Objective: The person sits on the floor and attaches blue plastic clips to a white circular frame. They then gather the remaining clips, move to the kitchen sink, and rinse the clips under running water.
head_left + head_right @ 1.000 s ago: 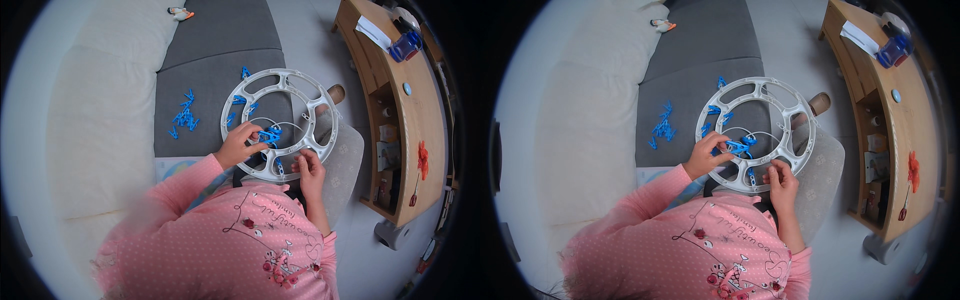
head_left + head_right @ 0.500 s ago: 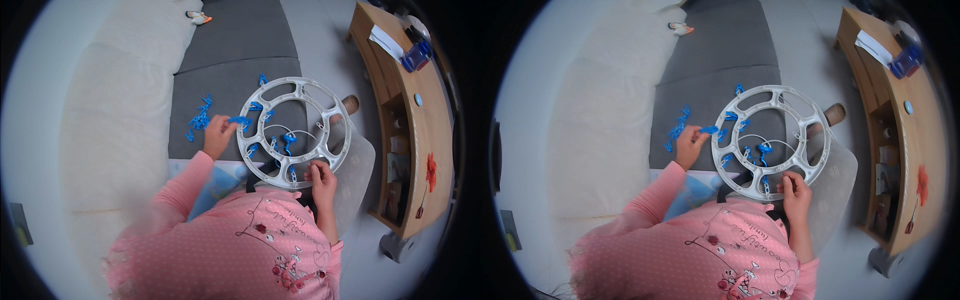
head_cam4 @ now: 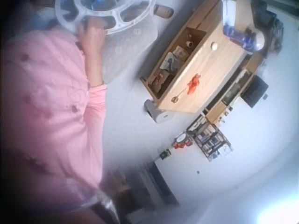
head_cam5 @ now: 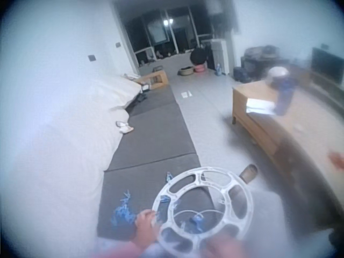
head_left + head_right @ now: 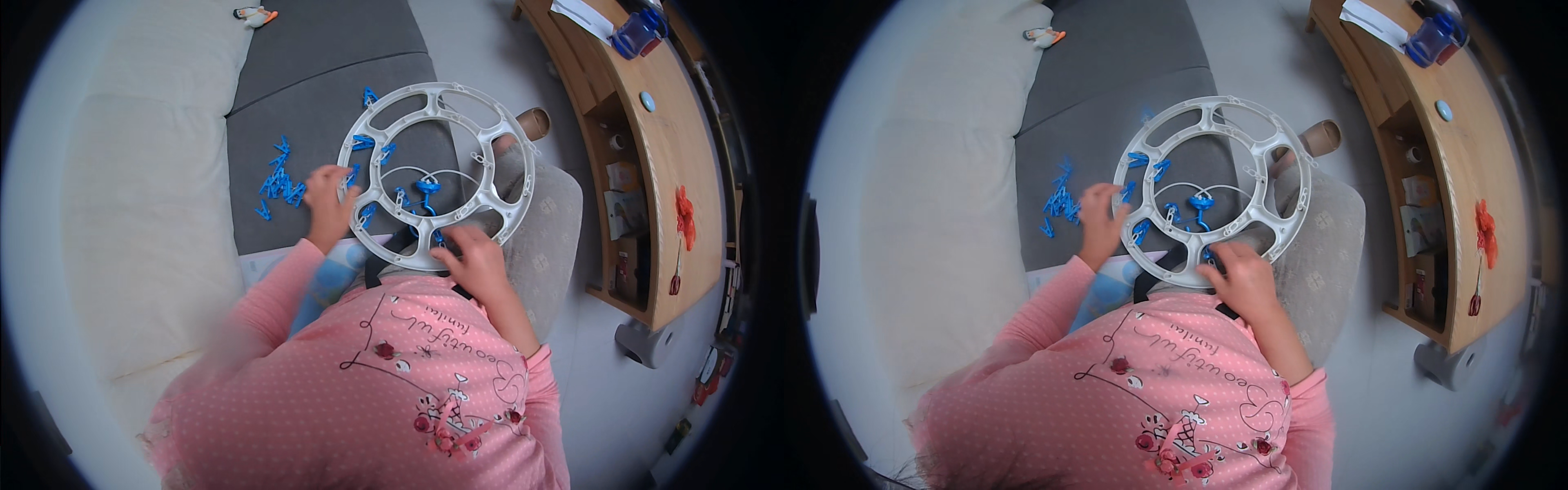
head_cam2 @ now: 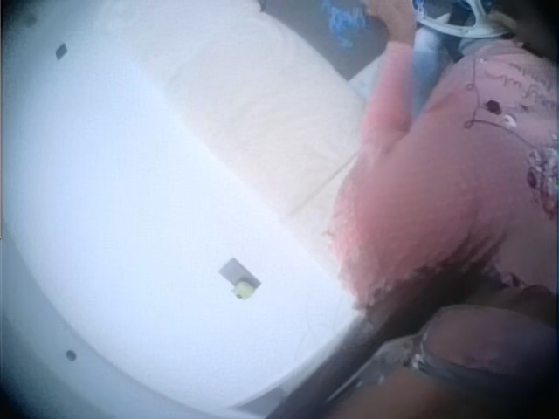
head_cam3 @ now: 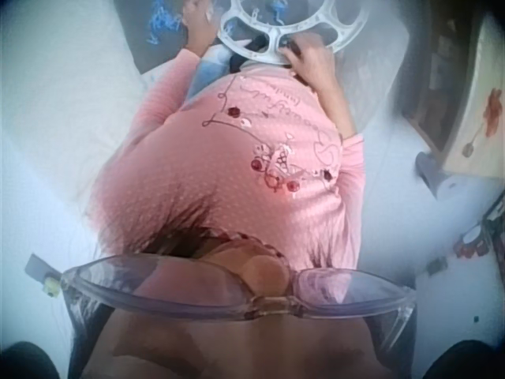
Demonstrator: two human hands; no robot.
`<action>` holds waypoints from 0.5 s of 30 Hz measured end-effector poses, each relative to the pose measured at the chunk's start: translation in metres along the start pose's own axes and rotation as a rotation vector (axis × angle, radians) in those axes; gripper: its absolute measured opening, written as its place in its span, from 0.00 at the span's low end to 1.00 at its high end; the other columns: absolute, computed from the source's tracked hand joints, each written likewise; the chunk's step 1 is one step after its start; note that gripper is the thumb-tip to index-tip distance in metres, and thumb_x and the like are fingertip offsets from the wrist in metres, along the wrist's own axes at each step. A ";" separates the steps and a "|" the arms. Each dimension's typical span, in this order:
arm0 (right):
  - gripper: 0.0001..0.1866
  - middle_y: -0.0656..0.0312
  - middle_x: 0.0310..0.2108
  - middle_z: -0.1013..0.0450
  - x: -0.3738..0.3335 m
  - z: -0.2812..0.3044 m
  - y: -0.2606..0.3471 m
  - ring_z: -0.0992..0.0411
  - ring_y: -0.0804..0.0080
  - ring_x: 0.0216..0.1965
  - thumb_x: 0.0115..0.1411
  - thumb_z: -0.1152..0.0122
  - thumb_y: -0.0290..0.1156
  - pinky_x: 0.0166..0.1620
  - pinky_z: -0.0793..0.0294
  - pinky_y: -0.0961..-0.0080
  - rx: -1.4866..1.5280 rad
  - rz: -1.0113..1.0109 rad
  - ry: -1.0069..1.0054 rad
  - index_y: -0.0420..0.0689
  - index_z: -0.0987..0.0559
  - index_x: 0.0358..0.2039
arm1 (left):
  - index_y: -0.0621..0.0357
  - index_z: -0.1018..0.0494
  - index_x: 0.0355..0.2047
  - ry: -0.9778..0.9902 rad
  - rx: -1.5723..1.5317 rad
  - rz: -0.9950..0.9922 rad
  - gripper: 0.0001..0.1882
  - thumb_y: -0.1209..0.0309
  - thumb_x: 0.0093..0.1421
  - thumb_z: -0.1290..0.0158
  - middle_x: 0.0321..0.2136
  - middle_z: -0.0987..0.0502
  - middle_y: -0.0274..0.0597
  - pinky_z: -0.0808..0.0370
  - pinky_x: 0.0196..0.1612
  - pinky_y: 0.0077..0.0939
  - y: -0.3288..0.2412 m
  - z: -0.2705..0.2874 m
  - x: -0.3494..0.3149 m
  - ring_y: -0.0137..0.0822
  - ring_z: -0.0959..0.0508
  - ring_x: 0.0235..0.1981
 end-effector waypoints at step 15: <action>0.10 0.54 0.30 0.25 -0.006 0.012 0.001 0.24 0.63 0.32 0.54 0.36 0.27 0.37 0.26 0.71 0.416 -0.103 -0.098 0.39 0.23 0.36 | 0.60 0.25 0.38 0.495 -0.535 -0.146 0.07 0.72 0.60 0.48 0.37 0.28 0.43 0.33 0.45 0.31 -0.122 -0.051 -0.027 0.42 0.28 0.40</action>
Point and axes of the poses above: each hand's wrist, its own x-axis towards the middle knuckle, its own z-axis out of the back of the hand, y = z × x, the point moved 7 cm from there along x, towards the middle knuckle
